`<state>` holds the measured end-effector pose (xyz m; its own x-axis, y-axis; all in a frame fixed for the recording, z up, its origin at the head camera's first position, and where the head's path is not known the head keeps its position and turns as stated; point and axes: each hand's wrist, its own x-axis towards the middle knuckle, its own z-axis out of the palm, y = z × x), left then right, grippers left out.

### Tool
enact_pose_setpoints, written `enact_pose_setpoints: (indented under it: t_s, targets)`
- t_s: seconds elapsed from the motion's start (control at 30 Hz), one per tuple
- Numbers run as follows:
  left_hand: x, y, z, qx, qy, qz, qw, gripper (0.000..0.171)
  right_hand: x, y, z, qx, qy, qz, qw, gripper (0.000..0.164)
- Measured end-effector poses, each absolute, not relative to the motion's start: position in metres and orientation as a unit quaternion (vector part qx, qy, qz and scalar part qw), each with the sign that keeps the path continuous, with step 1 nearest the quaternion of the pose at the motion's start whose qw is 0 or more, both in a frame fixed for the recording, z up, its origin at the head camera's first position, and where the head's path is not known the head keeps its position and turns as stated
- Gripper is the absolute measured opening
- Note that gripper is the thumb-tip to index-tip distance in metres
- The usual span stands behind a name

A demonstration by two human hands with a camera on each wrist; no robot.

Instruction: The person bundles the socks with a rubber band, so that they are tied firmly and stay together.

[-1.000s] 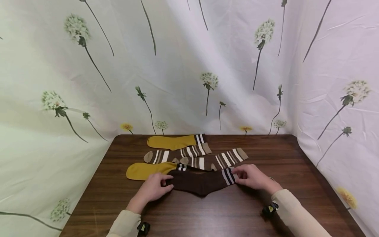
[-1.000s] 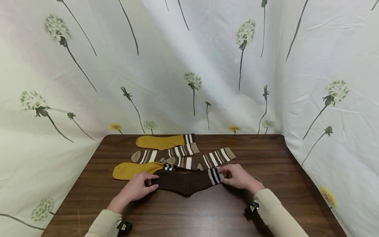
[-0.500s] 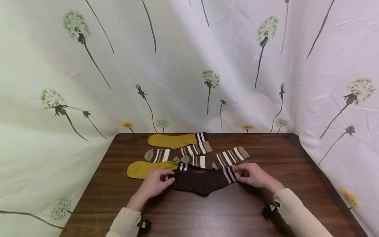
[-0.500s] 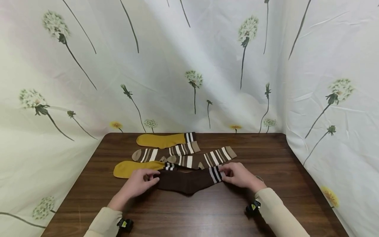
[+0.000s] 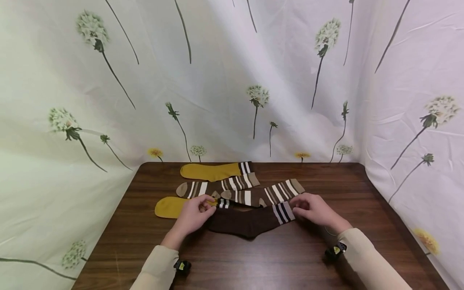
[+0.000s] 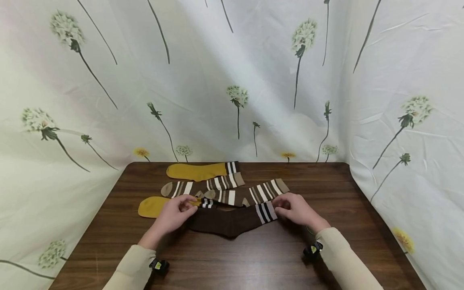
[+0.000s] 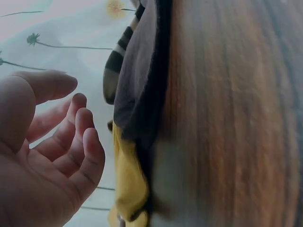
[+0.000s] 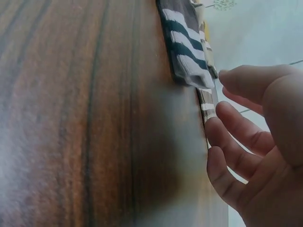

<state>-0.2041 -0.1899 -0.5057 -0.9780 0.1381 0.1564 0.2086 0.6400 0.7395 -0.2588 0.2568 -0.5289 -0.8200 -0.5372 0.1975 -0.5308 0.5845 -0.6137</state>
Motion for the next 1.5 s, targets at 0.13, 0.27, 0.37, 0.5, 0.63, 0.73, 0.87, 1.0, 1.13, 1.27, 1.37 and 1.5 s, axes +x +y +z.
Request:
enact_pose_setpoints:
  t_s: [0.13,0.27,0.37,0.5,0.63,0.73,0.87,1.0,1.13,1.27,1.37,1.5]
  targets:
    - [-0.209,-0.186,-0.504,-0.093,-0.899,-0.424,0.05,0.014,-0.264,0.258,-0.529,-0.288,0.897,-0.335,-0.02,0.018]
    - [-0.214,-0.182,-0.503,-0.088,-0.894,-0.437,0.048,0.017,-0.27,0.259,-0.528,-0.28,0.902,-0.325,-0.047,0.019]
    - [-0.217,-0.179,-0.504,-0.078,-0.893,-0.442,0.046,0.017,-0.273,0.26,-0.528,-0.275,0.904,-0.324,-0.058,0.019]
    - [-0.221,-0.177,-0.507,-0.066,-0.897,-0.433,0.05,0.015,-0.278,0.26,-0.528,-0.259,0.909,-0.32,-0.069,0.019]
    - [-0.227,-0.174,-0.507,-0.059,-0.904,-0.419,0.052,0.014,-0.284,0.263,-0.529,-0.234,0.918,-0.31,-0.077,0.019]
    - [-0.231,-0.173,-0.507,-0.053,-0.908,-0.412,0.045,0.015,-0.289,0.265,-0.53,-0.22,0.922,-0.309,-0.079,0.019]
    - [-0.235,-0.172,-0.505,-0.047,-0.912,-0.406,0.028,0.017,-0.294,0.266,-0.531,-0.197,0.927,-0.31,-0.077,0.022]
    - [-0.236,-0.172,-0.505,-0.036,-0.913,-0.406,0.008,0.019,-0.299,0.267,-0.534,-0.179,0.932,-0.308,-0.064,0.028]
    - [-0.239,-0.173,-0.506,-0.023,-0.915,-0.402,-0.007,0.023,-0.303,0.265,-0.537,-0.169,0.938,-0.299,-0.046,0.038]
    - [-0.241,-0.17,-0.507,-0.017,-0.914,-0.404,-0.019,0.025,-0.306,0.262,-0.54,-0.17,0.94,-0.295,-0.038,0.041]
    - [-0.243,-0.167,-0.506,-0.019,-0.91,-0.414,-0.025,0.022,-0.308,0.261,-0.541,-0.172,0.938,-0.299,-0.038,0.039]
    - [-0.247,-0.162,-0.504,-0.027,-0.91,-0.414,-0.024,0.018,-0.311,0.258,-0.54,-0.173,0.936,-0.305,-0.038,0.035]
